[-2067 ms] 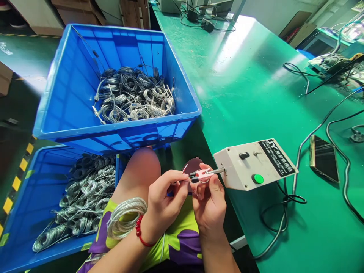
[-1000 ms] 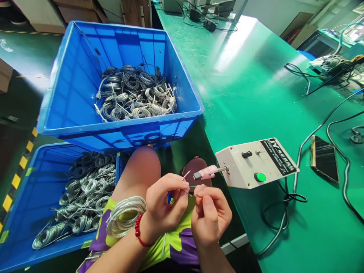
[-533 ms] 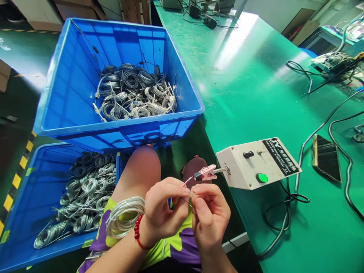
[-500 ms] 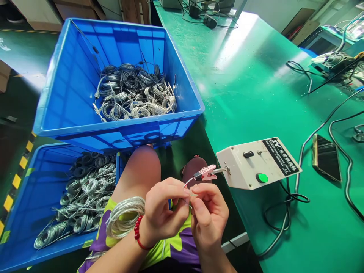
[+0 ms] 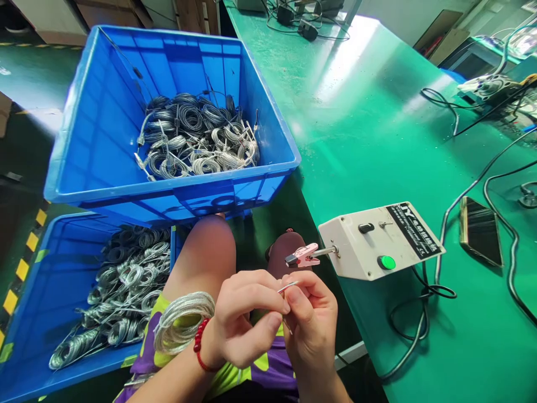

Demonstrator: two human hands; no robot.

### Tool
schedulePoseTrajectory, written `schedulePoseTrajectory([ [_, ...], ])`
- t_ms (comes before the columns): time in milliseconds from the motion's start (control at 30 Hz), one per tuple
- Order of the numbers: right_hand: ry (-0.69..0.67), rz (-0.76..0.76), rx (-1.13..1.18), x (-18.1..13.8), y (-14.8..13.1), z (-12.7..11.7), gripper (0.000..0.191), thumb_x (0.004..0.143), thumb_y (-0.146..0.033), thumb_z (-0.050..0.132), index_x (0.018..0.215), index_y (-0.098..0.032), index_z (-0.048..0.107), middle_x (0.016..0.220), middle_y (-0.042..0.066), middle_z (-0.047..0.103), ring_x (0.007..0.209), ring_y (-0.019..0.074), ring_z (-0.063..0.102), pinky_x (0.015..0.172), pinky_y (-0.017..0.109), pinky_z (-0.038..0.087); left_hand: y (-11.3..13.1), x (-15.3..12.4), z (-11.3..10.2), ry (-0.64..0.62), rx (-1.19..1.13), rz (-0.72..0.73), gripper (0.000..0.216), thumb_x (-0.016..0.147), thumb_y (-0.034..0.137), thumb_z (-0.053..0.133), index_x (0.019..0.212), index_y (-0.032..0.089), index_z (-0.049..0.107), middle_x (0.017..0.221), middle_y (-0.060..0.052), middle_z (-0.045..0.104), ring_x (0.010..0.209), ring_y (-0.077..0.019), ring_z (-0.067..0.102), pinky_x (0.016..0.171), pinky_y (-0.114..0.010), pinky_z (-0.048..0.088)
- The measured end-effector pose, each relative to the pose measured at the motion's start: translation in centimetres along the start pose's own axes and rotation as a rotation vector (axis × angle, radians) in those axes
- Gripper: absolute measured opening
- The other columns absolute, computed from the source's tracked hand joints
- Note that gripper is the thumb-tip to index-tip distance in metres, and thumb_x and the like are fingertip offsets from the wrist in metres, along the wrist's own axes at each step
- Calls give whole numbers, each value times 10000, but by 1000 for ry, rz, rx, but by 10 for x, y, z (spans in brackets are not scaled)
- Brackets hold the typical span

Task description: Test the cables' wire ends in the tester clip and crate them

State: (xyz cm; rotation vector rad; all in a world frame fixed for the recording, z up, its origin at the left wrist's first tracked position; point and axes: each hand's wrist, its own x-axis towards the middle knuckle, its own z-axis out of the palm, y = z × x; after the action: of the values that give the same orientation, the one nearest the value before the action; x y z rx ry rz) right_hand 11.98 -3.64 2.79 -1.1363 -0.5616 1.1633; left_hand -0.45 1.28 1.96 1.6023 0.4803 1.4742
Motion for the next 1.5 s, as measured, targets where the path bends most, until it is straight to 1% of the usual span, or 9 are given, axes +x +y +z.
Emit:
schedulePoseTrajectory([
  [100,11,-8,0,7,2,-5,329,955,-507,907,803,-220,855,653,6,713,569,135,599,590,256,502,1,2,-1,10,45,5,158,1131,270,670,1036,191,769,769,-42,754,648,-150,681,593,-223,552],
  [233,59,-29,-18,21,6,-11,603,1046,-672,706,677,-212,832,483,-19,522,487,137,470,527,282,400,0,1,-2,80,170,-20,92,1117,196,695,1091,191,784,832,-52,800,687,-158,719,648,-238,594],
  [333,116,34,2,28,10,-9,685,979,-784,712,620,-207,803,525,20,613,509,157,531,531,292,430,-4,-1,-3,139,248,-71,125,1091,121,733,1162,192,805,917,-52,833,753,-154,762,706,-228,621],
  [567,169,19,87,35,12,-3,512,898,-714,862,813,-210,842,580,-19,614,546,124,506,614,259,487,-8,1,-4,153,286,-137,179,1066,76,781,1199,188,827,1004,-44,868,830,-130,814,768,-169,645],
  [733,126,-53,83,35,10,-9,425,946,-624,880,1004,-204,908,680,20,713,488,90,447,508,233,373,-7,3,-3,149,320,-134,189,1053,57,788,1192,179,829,1004,-51,872,842,-135,824,776,-168,649],
  [833,111,-30,118,34,11,-11,426,970,-604,874,1087,-196,913,475,-55,517,442,97,348,497,240,361,-8,3,-2,152,324,-133,196,1045,52,789,1191,176,831,985,-49,869,813,-133,817,754,-166,646],
  [933,152,7,133,34,15,-13,452,964,-592,892,1164,-186,903,439,-103,393,442,83,256,488,222,313,-9,5,-1,161,324,-150,200,1037,52,793,1185,180,836,968,-47,865,776,-132,803,712,-171,635],
  [1167,141,54,130,33,21,-22,453,1000,-598,857,1226,-206,885,483,-101,402,469,87,271,515,222,341,-9,7,1,155,335,-189,190,1024,54,795,1151,189,835,921,-41,843,694,-130,753,610,-183,591],
  [1500,142,63,127,31,20,-21,464,993,-609,855,1226,-209,890,496,-95,404,483,98,293,545,230,383,-11,8,1,130,349,-152,202,1021,49,798,1154,192,848,921,-55,861,714,-143,776,639,-185,614],
])
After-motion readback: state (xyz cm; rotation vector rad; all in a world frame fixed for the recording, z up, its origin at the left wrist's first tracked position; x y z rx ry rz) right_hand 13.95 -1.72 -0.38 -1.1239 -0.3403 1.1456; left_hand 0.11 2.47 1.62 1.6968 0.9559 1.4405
